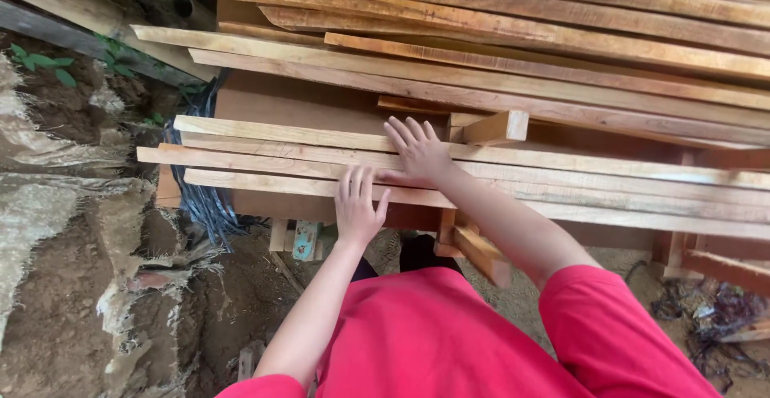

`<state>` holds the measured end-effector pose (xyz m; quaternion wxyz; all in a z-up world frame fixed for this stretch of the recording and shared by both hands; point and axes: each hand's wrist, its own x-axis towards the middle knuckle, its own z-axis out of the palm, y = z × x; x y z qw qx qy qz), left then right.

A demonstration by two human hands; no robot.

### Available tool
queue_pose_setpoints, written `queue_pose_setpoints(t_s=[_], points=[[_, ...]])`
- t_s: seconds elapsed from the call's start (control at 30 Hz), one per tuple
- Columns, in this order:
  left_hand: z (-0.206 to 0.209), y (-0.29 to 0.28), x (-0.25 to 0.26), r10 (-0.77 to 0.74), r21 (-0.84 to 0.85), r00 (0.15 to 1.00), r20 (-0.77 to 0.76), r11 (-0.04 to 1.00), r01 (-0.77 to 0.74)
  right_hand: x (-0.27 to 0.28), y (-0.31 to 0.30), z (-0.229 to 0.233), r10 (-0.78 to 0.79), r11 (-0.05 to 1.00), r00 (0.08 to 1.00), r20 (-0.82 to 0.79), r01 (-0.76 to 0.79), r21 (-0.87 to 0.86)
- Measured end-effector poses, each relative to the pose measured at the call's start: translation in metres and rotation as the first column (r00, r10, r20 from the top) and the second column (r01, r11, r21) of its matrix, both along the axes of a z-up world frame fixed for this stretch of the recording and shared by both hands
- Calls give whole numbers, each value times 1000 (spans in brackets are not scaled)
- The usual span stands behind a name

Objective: The person aligns a stack of wooden planks on a workbench and secures them using black plastic zip ties. They thread the ties through the wood, pull them tight, and fasten them to hold the planks together. Finally, the person lifts the secured bundle of wood.

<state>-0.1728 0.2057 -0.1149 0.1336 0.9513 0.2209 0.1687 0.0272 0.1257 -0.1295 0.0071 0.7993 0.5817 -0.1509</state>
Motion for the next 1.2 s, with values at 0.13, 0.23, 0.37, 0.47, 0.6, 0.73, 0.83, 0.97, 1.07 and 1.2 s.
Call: queue_pose_setpoints(t_s=[0.13,0.23,0.37,0.47,0.6,0.73,0.83,0.97,1.07,1.2], points=[[-26,21,-11,-95,-194,942,-321,980,33,-1,8,5,-31,996,999,7,32,-82],[-12,40,-19,-170,-256,943,-287,962,95,-11,23,20,-149,975,981,-121,125,-186],[12,98,-45,-251,-300,964,92,916,267,-47,67,38,-61,998,991,-116,62,6],[19,150,-83,-206,-258,947,248,928,269,-98,117,37,24,927,993,-113,20,374],[-1,208,-150,10,-242,958,287,968,63,-195,183,29,95,749,780,-618,353,561],[-15,255,-211,223,-387,930,291,917,-99,-259,226,44,36,883,768,-639,276,380],[-29,278,-238,355,-454,911,211,861,-230,-288,245,-9,-100,906,712,-695,353,232],[-38,292,-257,331,-488,934,134,843,-229,-310,264,-50,-362,901,581,-729,420,-112],[-49,299,-253,262,-524,963,62,830,-192,-311,280,-50,-483,867,574,-661,420,-269],[-69,305,-249,140,-604,985,-100,778,-172,-316,298,-63,-603,792,577,-550,356,-495]])
